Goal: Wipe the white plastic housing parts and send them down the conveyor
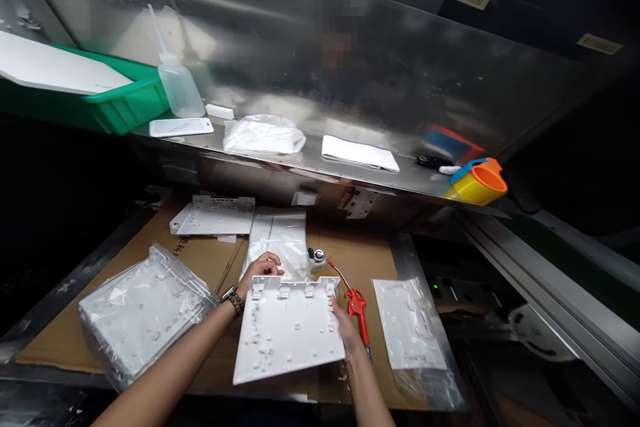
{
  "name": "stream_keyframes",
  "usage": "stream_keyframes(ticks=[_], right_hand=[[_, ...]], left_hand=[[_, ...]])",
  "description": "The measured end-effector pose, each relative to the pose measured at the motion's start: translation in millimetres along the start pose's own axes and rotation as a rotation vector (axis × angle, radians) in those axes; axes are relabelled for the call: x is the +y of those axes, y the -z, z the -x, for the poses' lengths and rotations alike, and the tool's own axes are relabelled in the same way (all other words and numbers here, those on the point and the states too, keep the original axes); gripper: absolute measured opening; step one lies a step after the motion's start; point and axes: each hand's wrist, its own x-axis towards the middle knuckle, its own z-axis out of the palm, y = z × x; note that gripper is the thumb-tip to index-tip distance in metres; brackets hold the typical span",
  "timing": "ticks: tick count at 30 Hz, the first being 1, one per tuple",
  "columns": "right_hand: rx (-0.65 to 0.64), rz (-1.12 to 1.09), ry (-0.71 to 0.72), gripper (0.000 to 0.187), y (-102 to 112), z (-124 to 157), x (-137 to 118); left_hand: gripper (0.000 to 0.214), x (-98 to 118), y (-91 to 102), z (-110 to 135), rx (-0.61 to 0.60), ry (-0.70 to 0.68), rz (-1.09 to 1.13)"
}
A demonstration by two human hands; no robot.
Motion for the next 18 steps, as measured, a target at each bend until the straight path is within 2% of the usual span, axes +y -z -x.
stream_keyframes(ticks=[3,4,7,9,10,12,14,16,18], right_hand=[[0.058,-0.005,0.018,0.089,-1,14,-6],[0.112,-0.019,0.036,0.092,-2,22,-7],[0.442,-0.041,0.194,0.092,-1,57,-2],[0.649,0.063,0.386,0.087,1,79,9],[0.703,0.162,0.490,0.086,1,87,16],[0.718,0.396,0.681,0.082,1,96,31],[0.652,0.592,0.789,0.077,-2,95,45],[0.565,0.706,0.812,0.072,-5,90,55],[0.530,0.761,0.807,0.070,-7,87,61]], left_hand=[[0.019,10,1.0,-4,0.033,-0.008,-0.087],[0.022,14,-0.2,-5,0.039,-0.015,-0.115],[0.034,25,-7.2,-6,0.034,-0.046,-0.179],[0.038,29,-13.4,-7,0.014,-0.069,-0.204],[0.038,30,-16.7,-8,0.001,-0.081,-0.212],[0.036,30,-23.4,-10,-0.024,-0.107,-0.227],[0.034,30,-30.3,-14,-0.025,-0.134,-0.242],[0.033,30,-37.1,-16,0.017,-0.163,-0.262],[0.034,32,-43.8,-14,0.107,-0.196,-0.291]])
